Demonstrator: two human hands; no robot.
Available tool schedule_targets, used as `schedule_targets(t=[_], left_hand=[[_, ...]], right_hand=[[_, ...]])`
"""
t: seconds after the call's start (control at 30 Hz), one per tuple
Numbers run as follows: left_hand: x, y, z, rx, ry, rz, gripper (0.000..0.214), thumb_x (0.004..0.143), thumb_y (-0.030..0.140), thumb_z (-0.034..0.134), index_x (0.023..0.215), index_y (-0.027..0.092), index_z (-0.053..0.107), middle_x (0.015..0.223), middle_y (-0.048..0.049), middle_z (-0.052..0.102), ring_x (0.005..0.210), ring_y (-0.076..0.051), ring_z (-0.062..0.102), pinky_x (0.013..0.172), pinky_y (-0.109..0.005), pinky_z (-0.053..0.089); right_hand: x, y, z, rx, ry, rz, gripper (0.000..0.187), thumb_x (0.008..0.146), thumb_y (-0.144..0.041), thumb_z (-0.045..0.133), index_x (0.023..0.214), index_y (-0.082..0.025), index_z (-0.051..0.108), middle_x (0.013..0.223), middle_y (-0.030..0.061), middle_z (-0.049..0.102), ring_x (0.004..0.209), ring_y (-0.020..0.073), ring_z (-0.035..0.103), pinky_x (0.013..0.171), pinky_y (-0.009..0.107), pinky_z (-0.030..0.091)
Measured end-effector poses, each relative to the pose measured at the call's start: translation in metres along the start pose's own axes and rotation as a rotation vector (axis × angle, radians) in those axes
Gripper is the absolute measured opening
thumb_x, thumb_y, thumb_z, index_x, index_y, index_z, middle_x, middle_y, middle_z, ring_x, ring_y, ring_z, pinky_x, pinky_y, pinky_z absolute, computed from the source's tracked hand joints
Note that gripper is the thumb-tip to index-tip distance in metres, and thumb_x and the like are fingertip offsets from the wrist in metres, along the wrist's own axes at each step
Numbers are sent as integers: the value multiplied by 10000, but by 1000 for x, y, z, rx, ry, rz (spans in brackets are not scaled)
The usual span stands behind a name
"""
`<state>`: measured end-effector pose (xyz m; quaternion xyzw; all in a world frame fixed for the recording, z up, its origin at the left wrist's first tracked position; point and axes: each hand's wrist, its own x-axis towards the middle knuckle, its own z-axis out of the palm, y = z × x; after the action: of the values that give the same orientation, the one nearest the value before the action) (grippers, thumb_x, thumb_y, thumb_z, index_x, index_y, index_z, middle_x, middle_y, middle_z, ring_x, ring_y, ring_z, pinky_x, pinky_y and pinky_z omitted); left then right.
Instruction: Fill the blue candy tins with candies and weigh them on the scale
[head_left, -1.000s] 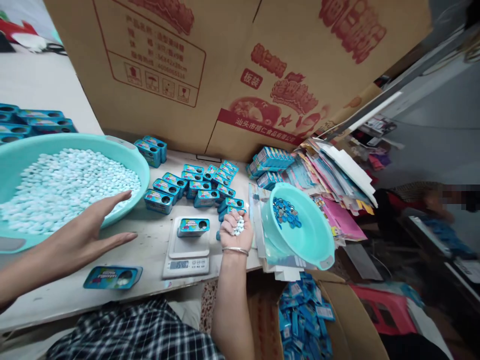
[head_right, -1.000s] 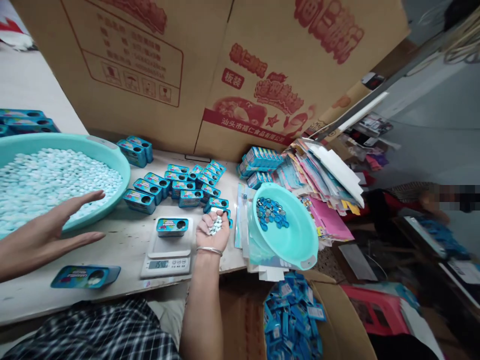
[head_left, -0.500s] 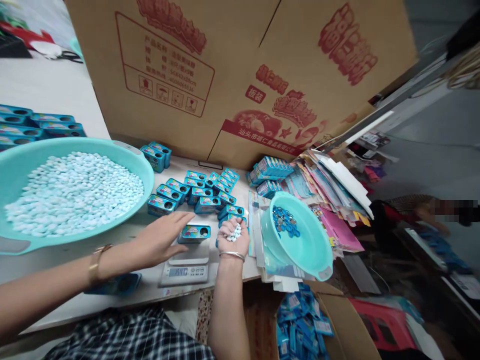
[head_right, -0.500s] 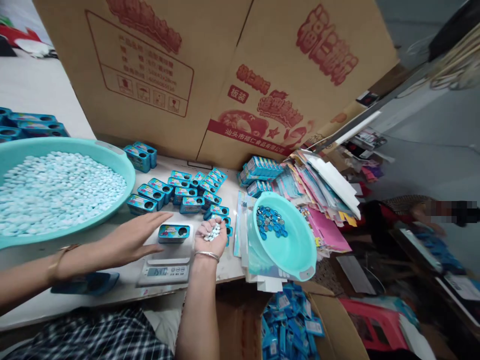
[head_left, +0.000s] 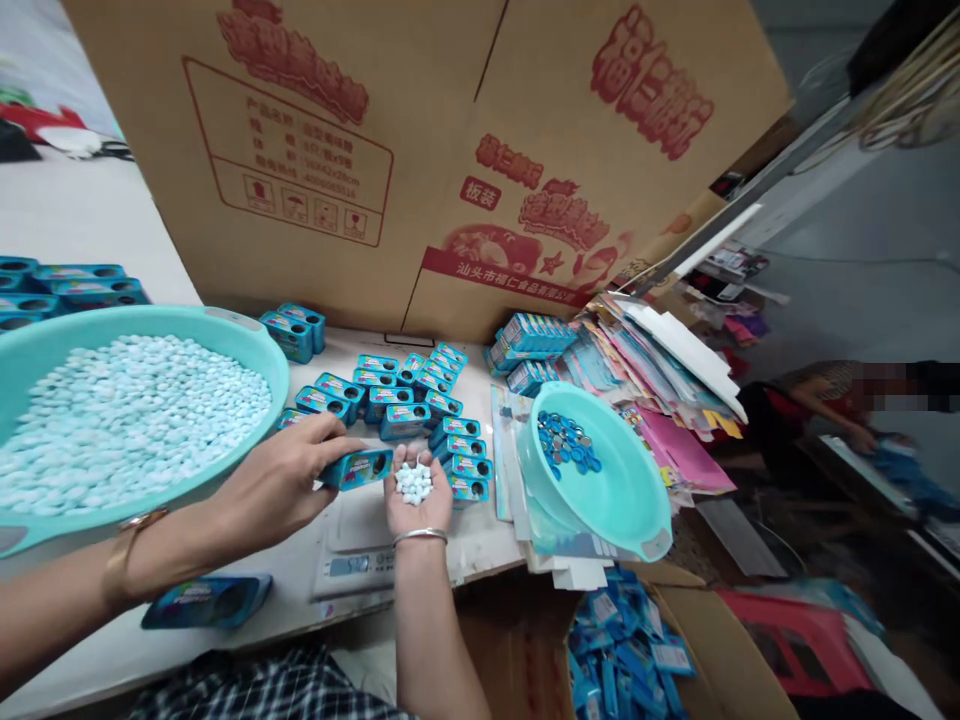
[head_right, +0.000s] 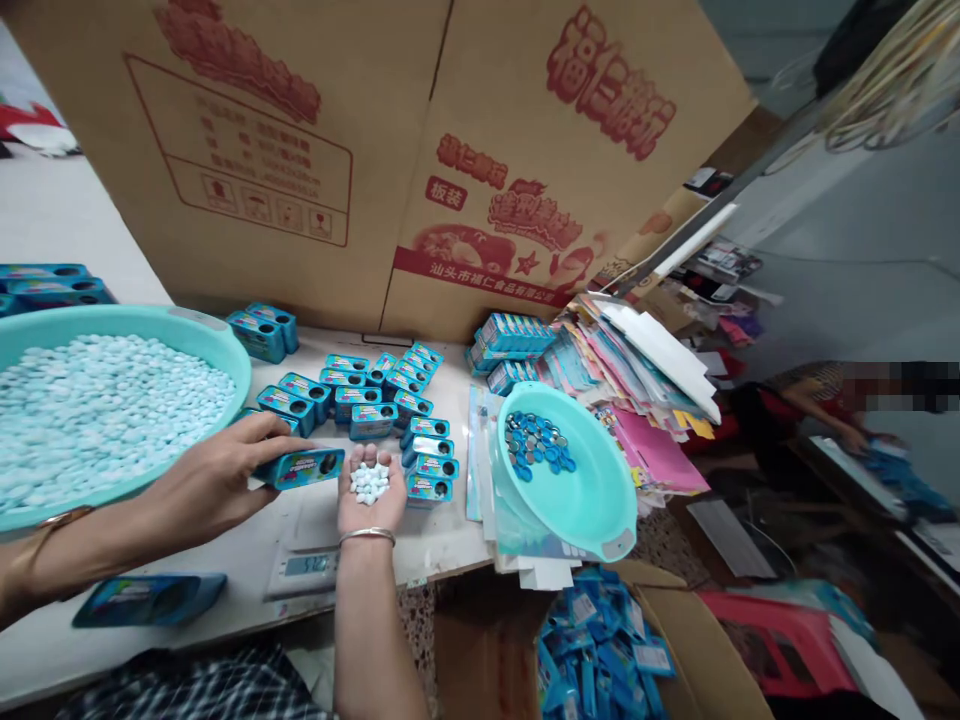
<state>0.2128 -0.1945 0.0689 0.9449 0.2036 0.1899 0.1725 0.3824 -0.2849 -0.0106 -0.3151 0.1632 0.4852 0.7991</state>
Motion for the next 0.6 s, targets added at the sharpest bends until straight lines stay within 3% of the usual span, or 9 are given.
schedule_targets(t=[0.1, 0.2, 0.27, 0.33, 0.37, 0.43, 0.5, 0.6], left_hand=[[-8, -1, -24, -34, 33, -73, 403, 753, 149, 521, 1123, 250, 644, 1029, -52, 594, 948, -222, 588, 792, -320, 498], [-33, -4, -43, -118, 35, -180, 318, 827, 252, 544, 1130, 281, 636, 1056, -30, 614, 956, -208, 604, 800, -296, 502], [-54, -8, -50, -148, 39, -246, 289, 846, 315, 563, 1125, 289, 633, 1066, -19, 622, 956, -200, 615, 795, -272, 503], [-75, -14, -53, -150, 72, -301, 277, 840, 375, 592, 1098, 284, 636, 1058, -12, 628, 941, -194, 625, 771, -249, 504], [-84, -17, -54, -149, 96, -320, 276, 833, 398, 605, 1083, 283, 638, 1047, -7, 631, 932, -192, 629, 759, -240, 504], [-97, -25, -53, -149, 137, -344, 274, 827, 419, 618, 1067, 287, 637, 1025, 2, 636, 919, -188, 633, 753, -230, 502], [-105, -30, -54, -150, 152, -362, 267, 831, 422, 619, 1062, 290, 636, 1029, 4, 638, 934, -192, 631, 778, -235, 497], [-107, -32, -57, -169, 142, -387, 268, 843, 416, 603, 1071, 278, 632, 1059, -8, 633, 973, -208, 620, 824, -262, 482]], right_hand=[[5, 6, 31, 6, -26, 23, 187, 853, -264, 510, 676, -203, 522, 627, -26, 614, 642, 136, 643, 686, 367, 577], [14, 24, 93, 4, -147, 36, 218, 890, -293, 463, 695, -202, 499, 560, -63, 550, 544, 102, 586, 632, 299, 555], [21, 55, 140, -64, -285, -23, 206, 901, -276, 452, 717, -194, 497, 525, -88, 511, 528, 85, 577, 600, 241, 526], [27, 98, 179, -313, -385, -140, 201, 892, -188, 443, 705, -171, 515, 461, -102, 457, 503, 70, 575, 528, 152, 453], [31, 120, 194, -376, -415, -124, 205, 875, -148, 470, 682, -151, 538, 440, -98, 454, 460, 60, 548, 484, 125, 405], [38, 157, 211, -451, -423, -101, 286, 887, -143, 473, 606, -149, 527, 408, -93, 424, 417, 50, 506, 436, 104, 357], [44, 174, 214, -437, -373, -21, 295, 903, -180, 469, 613, -159, 521, 409, -105, 399, 402, 44, 478, 420, 97, 353], [48, 157, 197, -307, -324, 134, 269, 933, -244, 418, 693, -159, 504, 449, -118, 401, 404, 52, 467, 439, 134, 396]])
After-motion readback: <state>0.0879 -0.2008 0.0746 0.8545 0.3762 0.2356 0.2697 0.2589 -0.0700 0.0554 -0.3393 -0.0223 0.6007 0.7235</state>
